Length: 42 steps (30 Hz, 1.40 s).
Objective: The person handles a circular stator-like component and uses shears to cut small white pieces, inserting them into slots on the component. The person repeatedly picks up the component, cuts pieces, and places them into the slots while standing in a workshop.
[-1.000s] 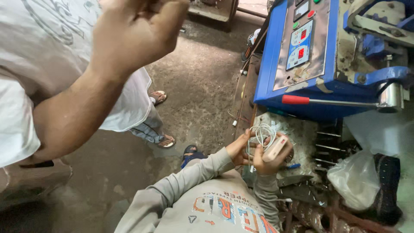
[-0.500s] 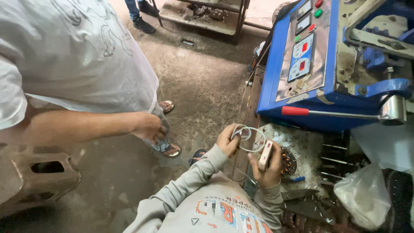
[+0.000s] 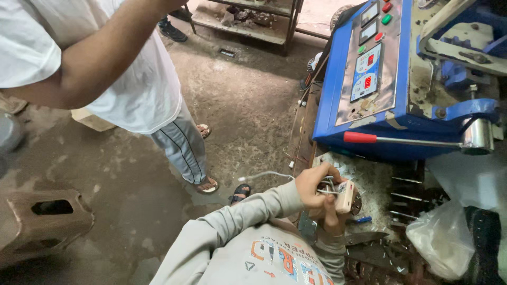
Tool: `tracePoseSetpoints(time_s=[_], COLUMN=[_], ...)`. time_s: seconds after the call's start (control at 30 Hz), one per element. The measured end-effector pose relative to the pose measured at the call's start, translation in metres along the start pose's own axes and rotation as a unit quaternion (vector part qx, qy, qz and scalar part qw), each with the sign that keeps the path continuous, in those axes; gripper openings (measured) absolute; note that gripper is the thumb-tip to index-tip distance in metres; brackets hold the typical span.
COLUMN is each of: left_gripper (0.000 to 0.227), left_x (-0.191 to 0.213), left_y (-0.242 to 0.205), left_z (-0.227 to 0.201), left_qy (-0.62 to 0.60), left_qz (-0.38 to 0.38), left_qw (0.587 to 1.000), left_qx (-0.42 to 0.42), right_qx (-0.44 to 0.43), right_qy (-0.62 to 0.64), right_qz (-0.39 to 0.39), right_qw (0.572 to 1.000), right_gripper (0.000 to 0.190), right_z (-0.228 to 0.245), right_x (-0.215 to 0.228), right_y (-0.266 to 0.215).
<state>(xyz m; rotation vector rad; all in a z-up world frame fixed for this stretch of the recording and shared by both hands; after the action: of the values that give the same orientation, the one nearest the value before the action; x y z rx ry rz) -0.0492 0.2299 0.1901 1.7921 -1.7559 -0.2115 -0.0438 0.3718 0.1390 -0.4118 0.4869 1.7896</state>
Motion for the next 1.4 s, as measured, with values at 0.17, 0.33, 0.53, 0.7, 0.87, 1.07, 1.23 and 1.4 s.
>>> tracePoseSetpoints(time_s=[0.17, 0.33, 0.53, 0.7, 0.87, 1.07, 1.23, 1.4], left_gripper=[0.052, 0.076, 0.088, 0.062, 0.022, 0.023, 0.017, 0.02], left_x=[-0.024, -0.044, -0.021, -0.089, -0.08, -0.101, -0.123, -0.147], left_y=[0.011, 0.006, -0.016, -0.07, -0.031, 0.01, -0.001, 0.022], left_z=[-0.007, -0.033, -0.039, 0.016, 0.044, -0.008, -0.024, -0.03], left_qy=[-0.033, 0.063, 0.098, -0.074, -0.149, -0.327, -0.372, -0.506], left_qz=[0.034, 0.217, 0.212, 0.463, 0.355, 0.251, 0.238, 0.266], left_qw=[0.999, 0.974, 0.963, 0.881, 0.916, 0.91, 0.895, 0.796], left_qx=[-0.007, -0.025, -0.132, 0.061, 0.115, 0.054, 0.062, 0.199], right_qx=[-0.037, 0.002, 0.071, 0.198, 0.194, 0.133, 0.214, 0.159], right_qy=[0.16, 0.235, 0.351, 0.389, 0.243, 0.01, 0.094, 0.265], right_qz=[-0.071, -0.092, -0.074, -0.103, -0.112, -0.176, -0.15, -0.098], right_qw=[0.984, 0.968, 0.931, 0.894, 0.944, 0.975, 0.961, 0.946], right_gripper=[0.069, 0.065, 0.061, 0.058, 0.064, 0.061, 0.052, 0.069], right_z=[-0.001, 0.011, 0.032, 0.08, 0.092, 0.067, 0.068, 0.072], right_x=[0.01, 0.0, 0.002, 0.029, 0.038, 0.033, 0.025, 0.043], right_y=[-0.014, -0.018, -0.018, -0.074, -0.098, -0.098, -0.078, -0.071])
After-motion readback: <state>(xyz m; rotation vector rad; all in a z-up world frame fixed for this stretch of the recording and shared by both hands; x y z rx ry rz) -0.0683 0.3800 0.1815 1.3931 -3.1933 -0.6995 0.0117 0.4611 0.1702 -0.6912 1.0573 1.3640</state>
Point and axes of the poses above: each hand's wrist, its own y-axis towards the middle knuckle, its own x-axis out of the back of the hand, z = x × y, the point moved 6 cm from there along y, towards the middle knuckle, and after that the axes turned 14 degrees about y, right-handed, at the moved point
